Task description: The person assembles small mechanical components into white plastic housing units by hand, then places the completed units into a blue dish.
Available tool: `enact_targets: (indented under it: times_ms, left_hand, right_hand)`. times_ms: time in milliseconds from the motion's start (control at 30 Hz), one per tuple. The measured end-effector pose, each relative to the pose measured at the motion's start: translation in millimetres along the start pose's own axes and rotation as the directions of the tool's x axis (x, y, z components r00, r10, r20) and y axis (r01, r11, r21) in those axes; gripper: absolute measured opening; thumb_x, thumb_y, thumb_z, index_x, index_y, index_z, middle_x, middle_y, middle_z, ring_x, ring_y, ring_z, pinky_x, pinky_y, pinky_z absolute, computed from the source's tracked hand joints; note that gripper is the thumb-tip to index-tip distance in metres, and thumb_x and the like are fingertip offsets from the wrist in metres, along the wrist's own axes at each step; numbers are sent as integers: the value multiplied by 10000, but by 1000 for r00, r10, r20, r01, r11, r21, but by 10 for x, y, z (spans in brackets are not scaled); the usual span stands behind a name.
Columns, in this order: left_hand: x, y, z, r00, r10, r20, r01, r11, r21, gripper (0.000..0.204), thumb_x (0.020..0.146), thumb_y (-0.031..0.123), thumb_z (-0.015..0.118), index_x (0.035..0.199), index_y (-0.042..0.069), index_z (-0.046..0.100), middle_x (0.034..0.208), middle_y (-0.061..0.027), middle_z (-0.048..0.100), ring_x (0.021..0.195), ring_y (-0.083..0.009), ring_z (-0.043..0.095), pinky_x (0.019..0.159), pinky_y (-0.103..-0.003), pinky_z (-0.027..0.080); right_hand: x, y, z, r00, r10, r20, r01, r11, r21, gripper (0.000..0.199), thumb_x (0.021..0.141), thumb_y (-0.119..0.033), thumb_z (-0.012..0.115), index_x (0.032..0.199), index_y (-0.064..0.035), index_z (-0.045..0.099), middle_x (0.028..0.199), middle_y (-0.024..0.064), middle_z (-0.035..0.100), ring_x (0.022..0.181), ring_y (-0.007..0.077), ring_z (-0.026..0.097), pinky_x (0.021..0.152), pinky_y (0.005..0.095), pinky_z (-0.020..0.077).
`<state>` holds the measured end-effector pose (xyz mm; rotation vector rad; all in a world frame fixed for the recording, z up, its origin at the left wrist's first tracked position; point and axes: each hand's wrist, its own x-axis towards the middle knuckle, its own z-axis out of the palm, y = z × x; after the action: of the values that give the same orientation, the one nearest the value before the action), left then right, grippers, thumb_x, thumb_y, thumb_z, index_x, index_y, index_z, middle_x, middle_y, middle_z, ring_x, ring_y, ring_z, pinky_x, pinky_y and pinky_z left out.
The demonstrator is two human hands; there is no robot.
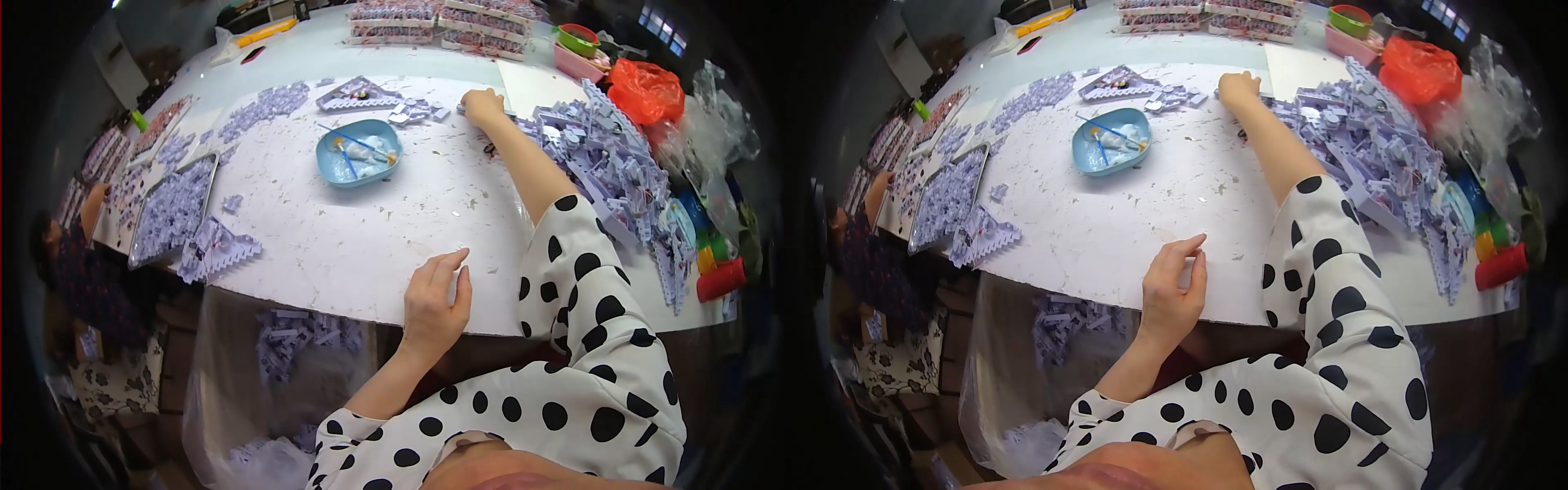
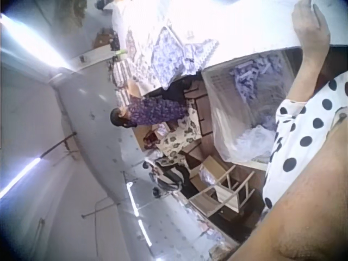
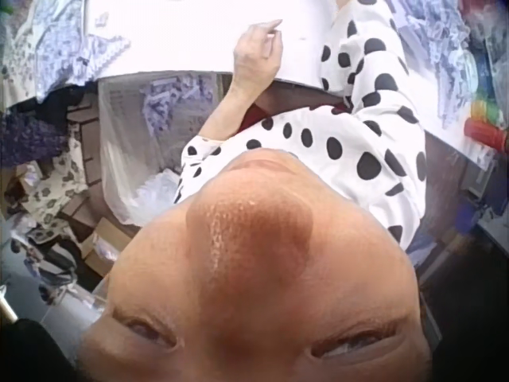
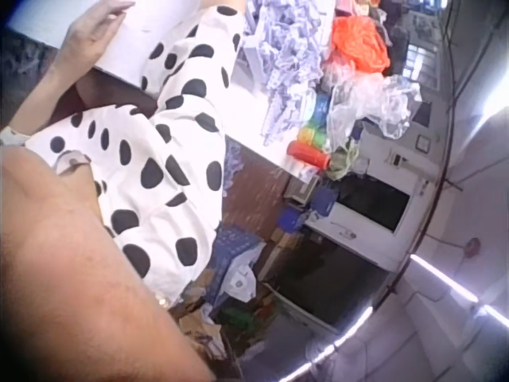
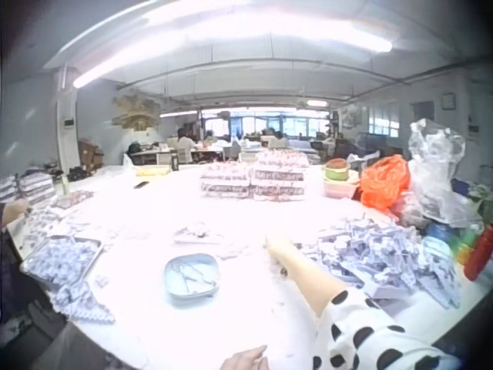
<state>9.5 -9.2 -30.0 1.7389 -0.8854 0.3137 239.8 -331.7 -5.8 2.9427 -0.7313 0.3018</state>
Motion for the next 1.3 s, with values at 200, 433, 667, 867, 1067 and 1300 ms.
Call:
enact_targets:
  times_ms: [200, 433, 667, 867, 1067, 1300]
  left_hand:
    - [36, -21, -28, 999, -42, 7, 43, 997, -65, 268, 867, -43, 607, 1130, 9, 624, 998, -150, 642, 871, -270, 662, 772, -349, 538]
    - [12, 13, -43, 1000, -13, -25, 12, 999, -39, 281, 867, -46, 609, 1142, 10, 619, 1030, -157, 637, 896, -272, 663, 779, -343, 541]
    - [-3, -17, -476, 996, -80, -30, 70, 965, -255, 249, 905, -48, 578, 1149, -10, 609, 1060, -132, 648, 970, -210, 649, 870, -313, 505]
    - [706, -736, -1602, 963, -198, -182, 172, 974, -149, 199, 975, 5, 521, 1143, -61, 607, 1018, -102, 670, 967, -159, 639, 874, -291, 507]
    - [1638, -1956, -2614, 873, -471, -128, 363, 452, 815, 332, 859, 68, 537, 1167, 85, 659, 1027, -196, 697, 969, -316, 676, 858, -409, 523]
    - [2528, -2784, -3037, 937, -334, -100, 261, 482, 837, 422, 847, 60, 496, 1243, 109, 634, 1152, -212, 662, 1088, -373, 624, 959, -432, 479]
  right_hand:
    - [-133, -171, -249, 995, -80, 57, 63, 966, 252, 277, 815, -211, 676, 1085, -235, 732, 1147, 87, 684, 1124, 311, 602, 923, 406, 491]
    - [-954, -671, -518, 914, -400, 65, 348, 857, 380, 505, 756, -416, 776, 1181, -164, 674, 1178, 202, 593, 1028, 329, 631, 915, 432, 498]
    - [-2291, -425, -964, 818, -533, -217, 557, 638, 532, 385, 861, -272, 704, 1210, -129, 623, 1160, 155, 595, 1008, 352, 620, 858, 405, 509]
    - [-3517, 55, -978, 531, -843, -82, 767, 438, 468, 643, 708, -253, 815, 1302, -182, 578, 1373, 144, 487, 1256, 356, 461, 1073, 538, 349]
    - [-3511, 113, -855, 593, -801, -79, 731, 495, 469, 705, 683, -324, 836, 1323, -202, 567, 1439, 126, 432, 1339, 358, 364, 1131, 584, 227]
    - [-3485, 164, -861, 651, -758, -37, 656, 538, 529, 713, 702, -431, 804, 1321, -165, 571, 1411, 150, 447, 1328, 377, 366, 1123, 595, 229]
